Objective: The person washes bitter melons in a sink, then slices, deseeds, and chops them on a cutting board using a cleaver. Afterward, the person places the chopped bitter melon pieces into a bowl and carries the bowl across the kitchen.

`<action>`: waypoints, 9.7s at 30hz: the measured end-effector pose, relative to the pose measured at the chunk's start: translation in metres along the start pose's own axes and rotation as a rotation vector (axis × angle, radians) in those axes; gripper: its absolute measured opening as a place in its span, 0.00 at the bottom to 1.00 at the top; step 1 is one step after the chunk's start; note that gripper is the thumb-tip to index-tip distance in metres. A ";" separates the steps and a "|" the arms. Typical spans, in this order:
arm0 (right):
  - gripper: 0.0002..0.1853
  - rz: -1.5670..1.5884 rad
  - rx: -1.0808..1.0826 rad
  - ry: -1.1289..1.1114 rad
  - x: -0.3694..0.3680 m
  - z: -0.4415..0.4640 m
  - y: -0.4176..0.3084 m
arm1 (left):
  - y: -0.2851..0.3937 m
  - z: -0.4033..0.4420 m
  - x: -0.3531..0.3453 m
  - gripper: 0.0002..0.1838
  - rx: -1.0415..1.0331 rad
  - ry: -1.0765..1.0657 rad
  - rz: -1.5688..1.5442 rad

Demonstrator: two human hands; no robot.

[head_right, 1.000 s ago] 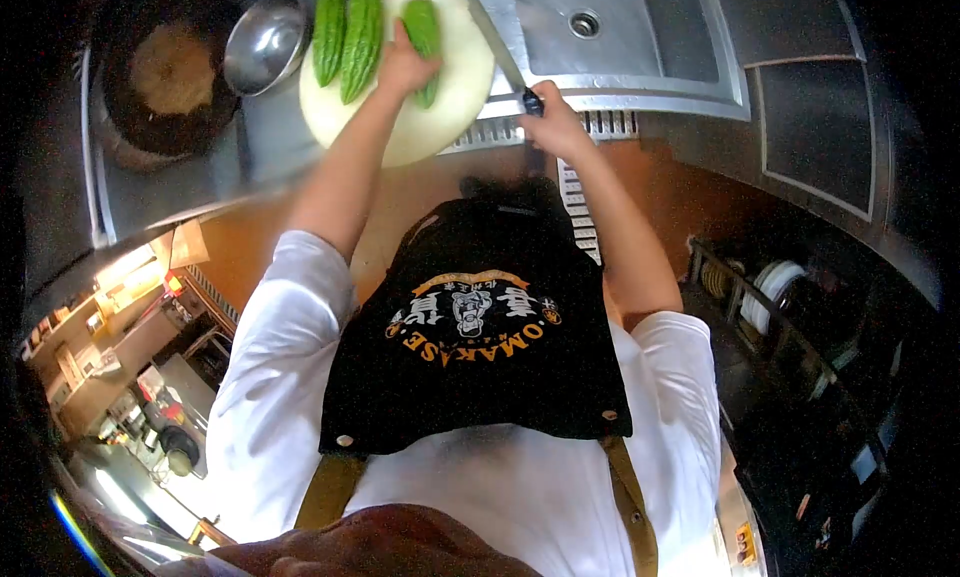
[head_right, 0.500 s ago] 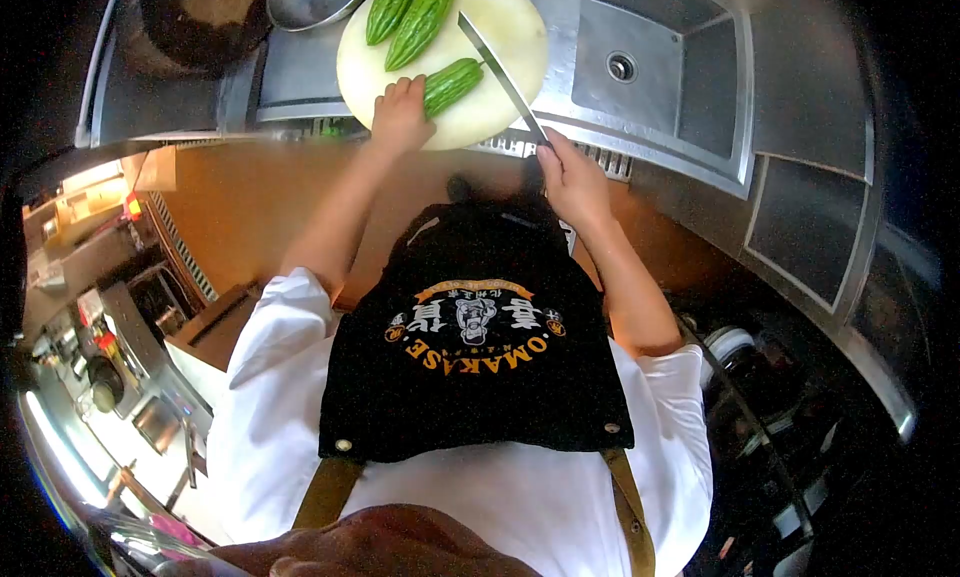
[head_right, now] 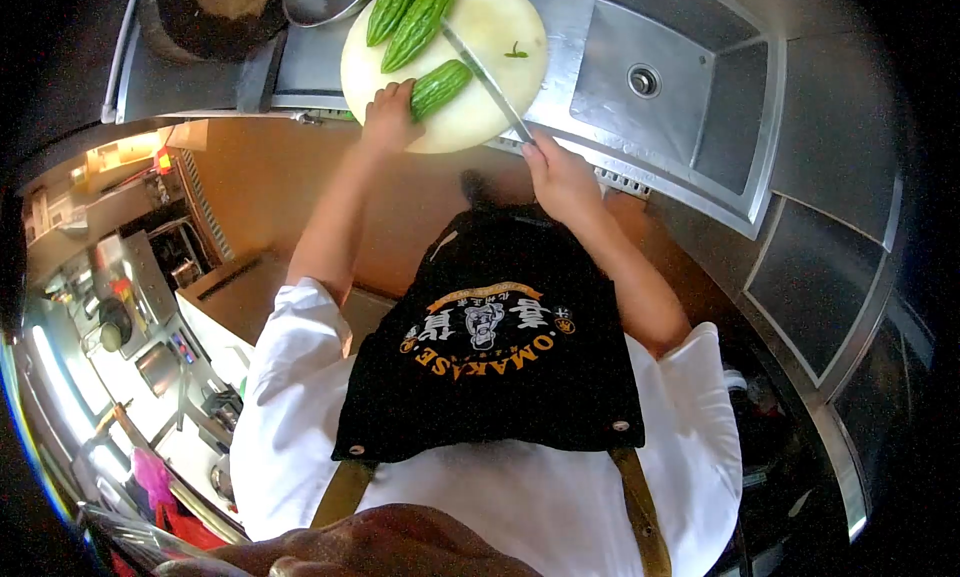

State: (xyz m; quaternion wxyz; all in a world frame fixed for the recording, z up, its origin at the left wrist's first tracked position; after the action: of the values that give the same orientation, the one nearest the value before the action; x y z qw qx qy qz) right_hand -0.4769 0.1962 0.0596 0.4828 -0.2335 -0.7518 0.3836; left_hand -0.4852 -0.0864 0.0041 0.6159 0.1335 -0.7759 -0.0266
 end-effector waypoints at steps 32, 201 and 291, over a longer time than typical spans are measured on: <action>0.15 -0.482 0.150 -0.466 -0.060 0.029 0.014 | -0.009 -0.139 -0.101 0.23 1.073 0.946 -2.362; 0.47 -0.876 0.407 -0.432 -0.108 0.138 -0.105 | -0.027 0.022 0.022 0.15 -0.304 0.464 -0.352; 0.15 0.665 -0.583 -0.012 -0.178 0.020 0.044 | 0.019 0.007 -0.009 0.31 -0.580 0.293 -0.213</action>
State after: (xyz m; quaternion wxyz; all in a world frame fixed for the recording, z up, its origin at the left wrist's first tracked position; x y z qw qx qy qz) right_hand -0.4199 0.0867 -0.0780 0.2428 -0.5870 -0.7154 0.2912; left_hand -0.4934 -0.0671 -0.0019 0.7269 0.0356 -0.6212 -0.2908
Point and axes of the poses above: each hand's wrist, its own z-axis towards the middle knuckle, its own x-axis out of the back of the hand, y = z × x, the point moved 10 cm from there along z, towards the middle knuckle, and after that the axes turned 2 degrees about y, right-handed, at the moved point
